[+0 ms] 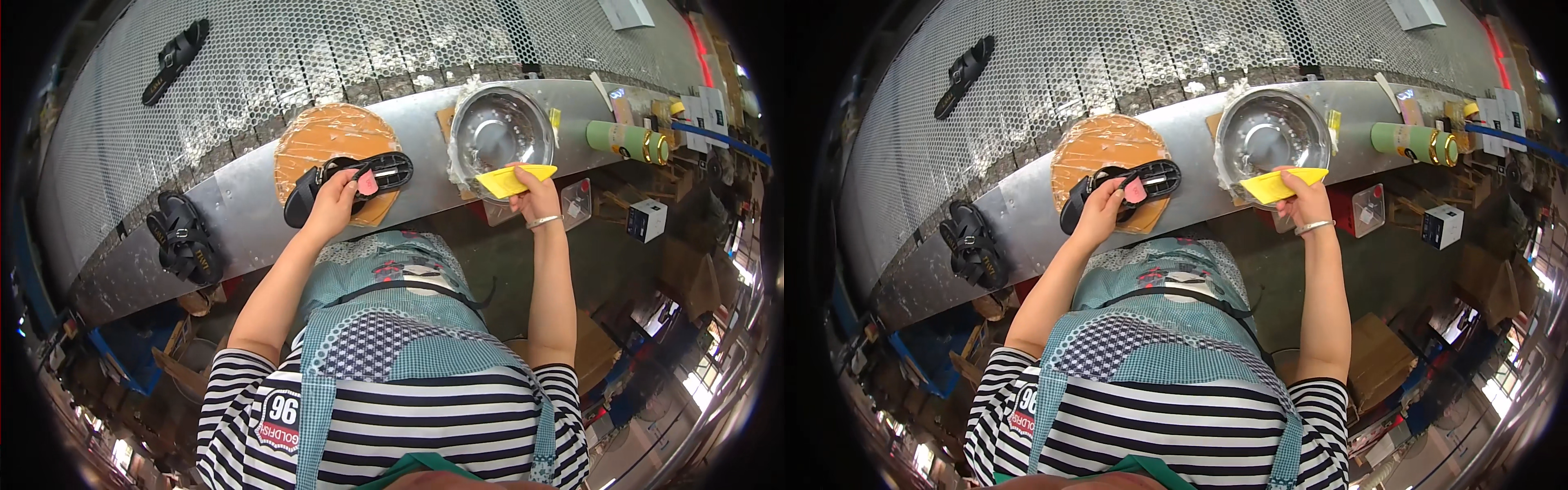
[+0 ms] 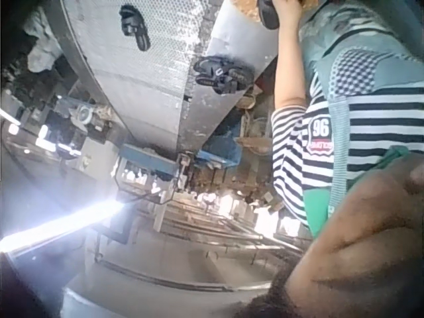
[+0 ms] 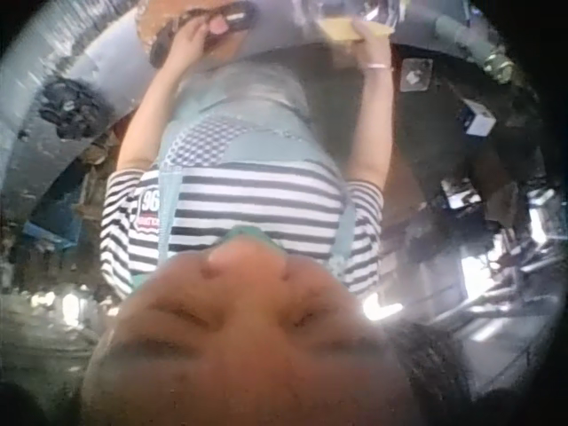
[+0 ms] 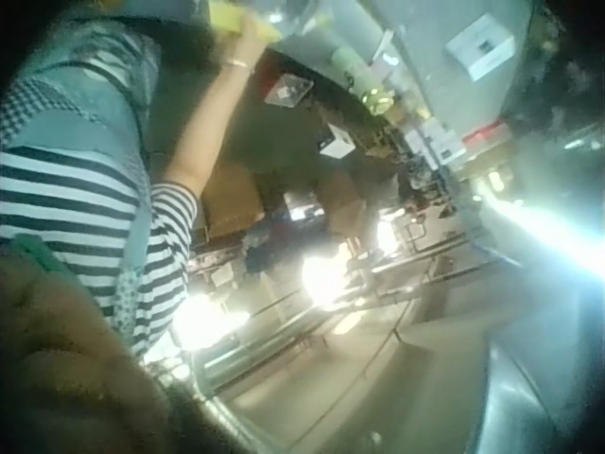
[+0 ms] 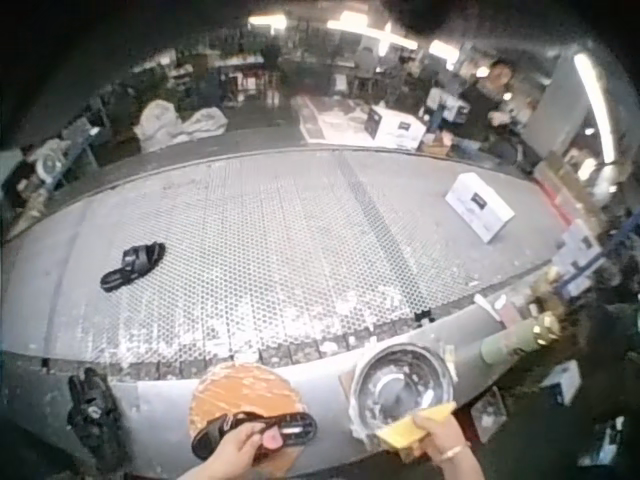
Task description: Apply adhesive to the inner soles of sandals using a scraper tool.
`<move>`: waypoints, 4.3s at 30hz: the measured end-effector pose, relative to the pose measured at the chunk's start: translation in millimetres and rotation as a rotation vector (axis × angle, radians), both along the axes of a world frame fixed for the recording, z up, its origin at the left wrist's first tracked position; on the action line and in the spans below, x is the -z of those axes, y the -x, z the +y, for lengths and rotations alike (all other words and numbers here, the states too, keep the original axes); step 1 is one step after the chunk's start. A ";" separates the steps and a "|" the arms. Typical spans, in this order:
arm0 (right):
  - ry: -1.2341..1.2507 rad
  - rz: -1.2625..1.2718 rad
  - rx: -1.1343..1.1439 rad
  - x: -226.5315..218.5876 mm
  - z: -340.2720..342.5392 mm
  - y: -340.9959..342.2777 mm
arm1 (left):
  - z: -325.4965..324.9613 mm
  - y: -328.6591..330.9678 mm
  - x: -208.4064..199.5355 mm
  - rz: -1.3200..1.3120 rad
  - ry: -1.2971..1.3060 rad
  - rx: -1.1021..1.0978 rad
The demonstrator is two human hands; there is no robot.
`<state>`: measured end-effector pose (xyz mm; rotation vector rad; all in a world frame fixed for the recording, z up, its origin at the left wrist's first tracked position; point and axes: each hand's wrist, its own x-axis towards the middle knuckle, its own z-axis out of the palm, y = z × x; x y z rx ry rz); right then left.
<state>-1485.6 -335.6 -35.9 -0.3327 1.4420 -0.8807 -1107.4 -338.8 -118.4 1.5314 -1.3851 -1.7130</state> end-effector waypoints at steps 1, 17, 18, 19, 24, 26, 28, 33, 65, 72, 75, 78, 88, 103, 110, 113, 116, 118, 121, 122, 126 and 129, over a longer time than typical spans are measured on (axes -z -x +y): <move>0.064 0.042 -0.067 -9.4 -4.3 -15.8 | -0.7 -0.5 1.4 -0.007 -0.003 -0.008; 0.601 0.587 -1.104 36.4 -73.1 -138.9 | -20.1 2.6 -10.6 0.191 -0.299 -0.002; 0.591 0.622 -1.199 36.0 -77.7 -141.6 | -20.1 3.4 -10.2 0.192 -0.304 -0.005; 0.587 0.620 -1.202 35.5 -82.7 -144.7 | -20.5 4.3 -10.1 0.195 -0.302 -0.004; 0.550 0.887 -1.640 -5.1 -106.4 -161.2 | -20.1 5.6 -7.8 0.177 -0.280 -0.042; 0.572 0.921 -1.704 -8.0 -107.6 -163.8 | -19.2 6.1 -4.3 0.180 -0.268 -0.042; 0.591 0.951 -1.772 -8.2 -106.3 -164.3 | -20.7 8.8 -9.0 0.173 -0.268 -0.042; 0.671 1.131 -1.773 -15.7 -107.6 -160.5 | -19.9 7.6 -4.5 0.184 -0.216 -0.030; 0.375 0.349 -0.334 57.0 -11.8 -151.6 | -14.4 9.1 5.7 0.211 -0.135 -0.030; 0.374 0.152 -0.116 76.3 10.1 -156.3 | -8.4 9.3 9.0 0.097 0.019 0.049; 0.407 0.153 -0.162 72.5 9.4 -151.7 | -11.0 13.3 1.3 0.085 0.020 0.069; 0.417 0.128 -0.275 57.4 5.0 -137.4 | -12.9 17.4 -0.3 0.126 -0.009 0.072; 0.321 0.595 -0.061 13.8 -4.8 6.7 | -5.1 34.7 -12.1 0.029 0.002 -0.036; 0.068 0.255 0.014 34.7 -8.5 47.5 | 18.7 50.7 6.7 -0.173 0.153 -0.264; 0.053 -0.013 -0.027 25.8 -8.1 39.1 | 22.0 54.2 9.6 -0.033 0.124 -0.265; 0.194 0.049 -0.061 14.4 -11.3 -8.0 | 22.5 53.2 8.6 0.034 0.096 -0.266; 0.304 0.039 -0.147 24.0 -12.6 -58.9 | 22.6 50.7 7.2 0.056 0.059 -0.249; 0.308 0.078 -0.227 31.9 -14.1 -85.9 | 22.6 49.9 8.5 0.053 0.048 -0.245; 0.316 0.106 -0.280 45.4 -14.5 -107.3 | 22.9 47.1 12.7 0.070 0.050 -0.250; 0.321 0.120 -0.305 49.3 -14.9 -111.8 | 21.7 45.5 13.0 0.049 0.064 -0.202; 0.360 0.173 -0.323 64.8 -18.3 -121.9 | 19.0 43.0 11.2 0.013 0.053 -0.132; 0.383 0.182 -0.314 72.1 -21.1 -126.0 | 18.9 41.6 18.6 -0.006 0.111 -0.103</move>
